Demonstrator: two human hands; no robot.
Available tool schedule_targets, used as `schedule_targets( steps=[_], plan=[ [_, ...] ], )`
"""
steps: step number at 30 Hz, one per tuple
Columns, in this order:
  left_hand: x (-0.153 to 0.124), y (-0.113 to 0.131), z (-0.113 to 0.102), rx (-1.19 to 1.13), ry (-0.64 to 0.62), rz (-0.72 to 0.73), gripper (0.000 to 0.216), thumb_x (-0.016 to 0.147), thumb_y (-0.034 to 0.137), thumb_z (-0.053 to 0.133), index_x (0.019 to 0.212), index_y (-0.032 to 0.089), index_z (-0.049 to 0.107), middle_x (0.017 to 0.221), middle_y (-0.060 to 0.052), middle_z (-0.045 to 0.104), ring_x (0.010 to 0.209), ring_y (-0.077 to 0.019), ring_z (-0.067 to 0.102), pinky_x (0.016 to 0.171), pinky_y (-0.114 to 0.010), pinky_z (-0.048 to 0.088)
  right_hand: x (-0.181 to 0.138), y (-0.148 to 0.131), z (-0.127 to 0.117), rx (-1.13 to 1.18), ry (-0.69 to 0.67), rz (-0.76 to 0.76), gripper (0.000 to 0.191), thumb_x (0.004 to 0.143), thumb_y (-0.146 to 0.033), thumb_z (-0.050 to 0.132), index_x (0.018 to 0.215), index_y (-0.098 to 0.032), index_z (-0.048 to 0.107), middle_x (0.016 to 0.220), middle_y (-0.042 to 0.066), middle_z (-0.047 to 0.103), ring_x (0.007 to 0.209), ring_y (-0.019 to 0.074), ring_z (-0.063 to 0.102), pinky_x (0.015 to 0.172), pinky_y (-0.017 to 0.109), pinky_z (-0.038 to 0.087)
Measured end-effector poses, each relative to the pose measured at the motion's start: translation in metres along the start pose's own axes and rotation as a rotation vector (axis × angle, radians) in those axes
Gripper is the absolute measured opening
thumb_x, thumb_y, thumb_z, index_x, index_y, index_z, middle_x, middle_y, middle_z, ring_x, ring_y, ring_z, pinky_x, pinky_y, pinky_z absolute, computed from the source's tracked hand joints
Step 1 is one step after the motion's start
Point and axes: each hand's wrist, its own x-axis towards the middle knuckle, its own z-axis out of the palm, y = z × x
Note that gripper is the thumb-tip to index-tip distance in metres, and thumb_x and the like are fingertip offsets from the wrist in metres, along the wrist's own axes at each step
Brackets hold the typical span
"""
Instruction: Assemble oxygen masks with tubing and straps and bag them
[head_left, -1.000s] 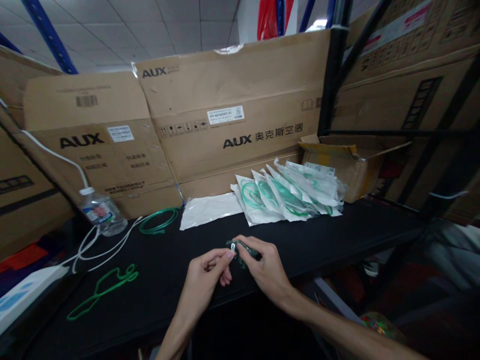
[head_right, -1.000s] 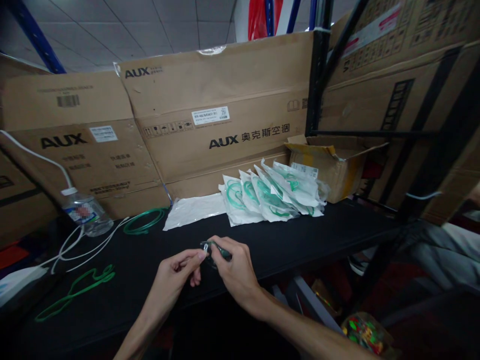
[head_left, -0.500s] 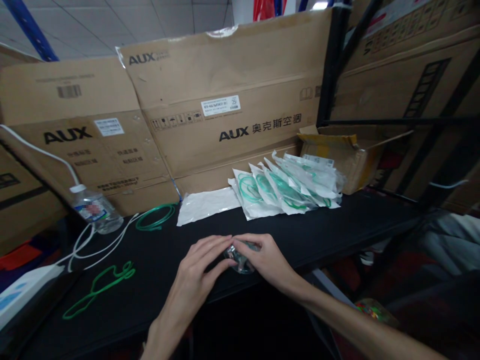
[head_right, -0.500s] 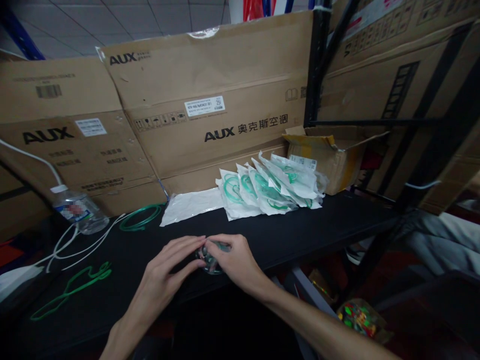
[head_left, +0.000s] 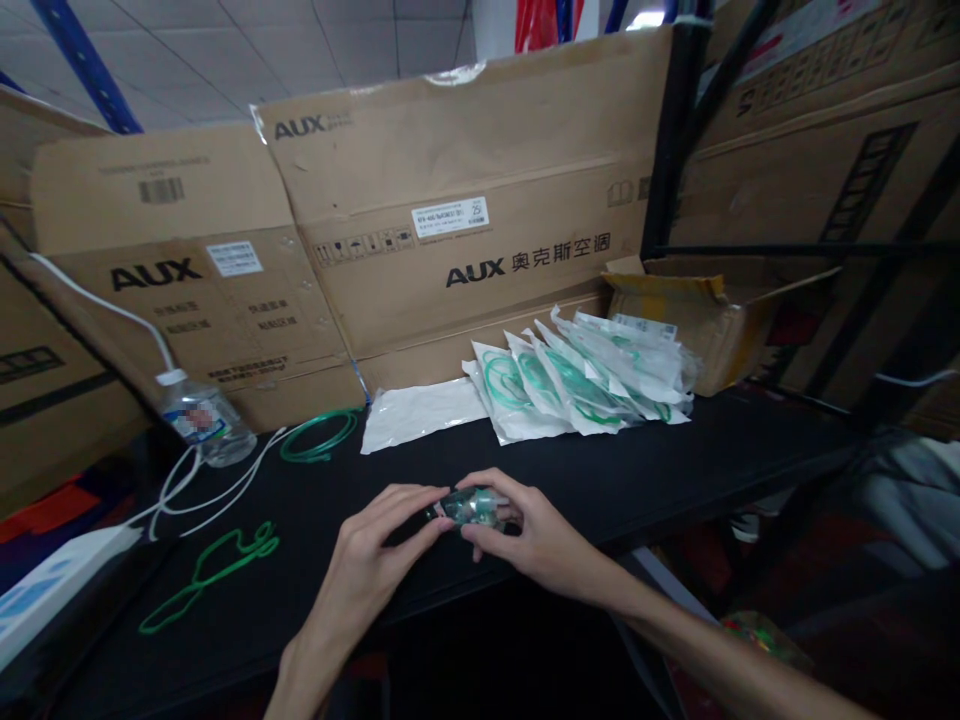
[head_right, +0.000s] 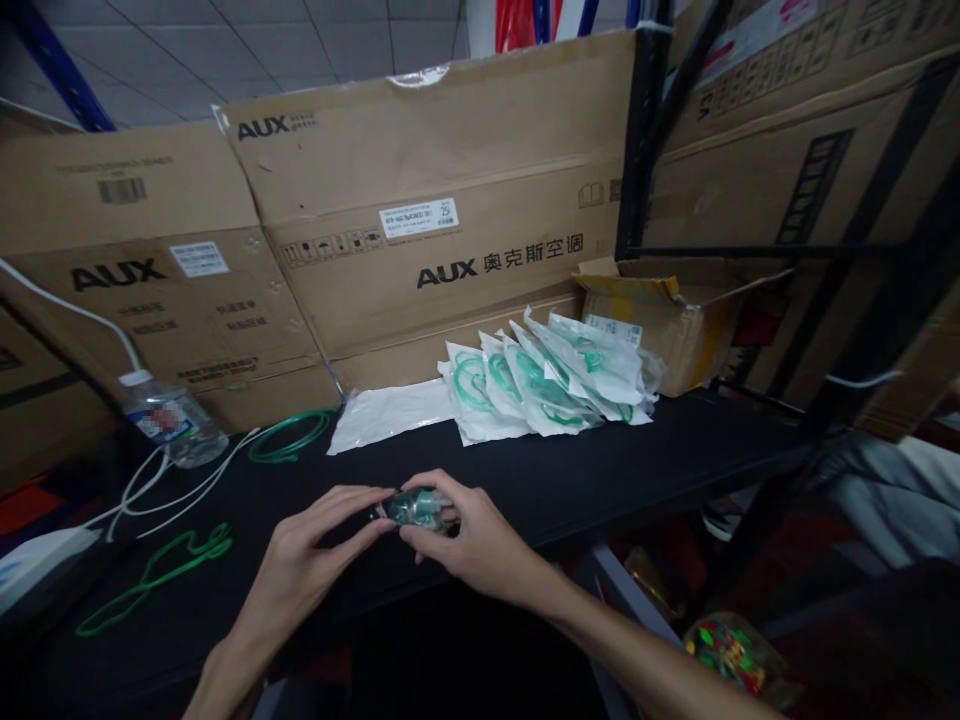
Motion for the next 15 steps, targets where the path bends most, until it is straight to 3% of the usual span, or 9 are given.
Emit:
schedule_targets(
  steps=[7,10,15],
  plan=[
    [-0.004,0.000,0.001,0.021,0.000,0.020,0.030,0.089,0.024,0.073,0.119,0.024,0.073,0.106,-0.005,0.078,0.095,-0.0198,0.073,0.083,-0.031,0.062,-0.001,0.001,0.003,-0.175,0.070,-0.032,0.032,0.088,-0.032,0.071,0.118,-0.024,0.065,0.087,0.000,0.071,0.072,0.0156,0.068,0.067,0.026,0.052],
    [-0.005,0.001,-0.002,0.037,0.009,-0.075,0.026,0.091,0.028,0.070,0.116,0.024,0.073,0.108,-0.006,0.077,0.098,-0.0209,0.074,0.086,-0.033,0.061,-0.002,-0.002,0.003,-0.272,0.093,-0.058,0.032,0.085,-0.029,0.073,0.116,-0.025,0.067,0.095,0.001,0.072,0.083,0.0174,0.067,0.074,0.026,0.052],
    [-0.017,-0.010,-0.021,0.119,0.019,-0.287,0.021,0.091,0.038,0.069,0.106,0.024,0.073,0.106,-0.005,0.078,0.098,-0.0224,0.074,0.090,-0.038,0.060,-0.002,-0.002,0.003,-0.299,0.117,-0.023,0.034,0.084,-0.032,0.072,0.117,-0.025,0.067,0.094,0.002,0.073,0.081,0.0187,0.067,0.075,0.028,0.053]
  ],
)
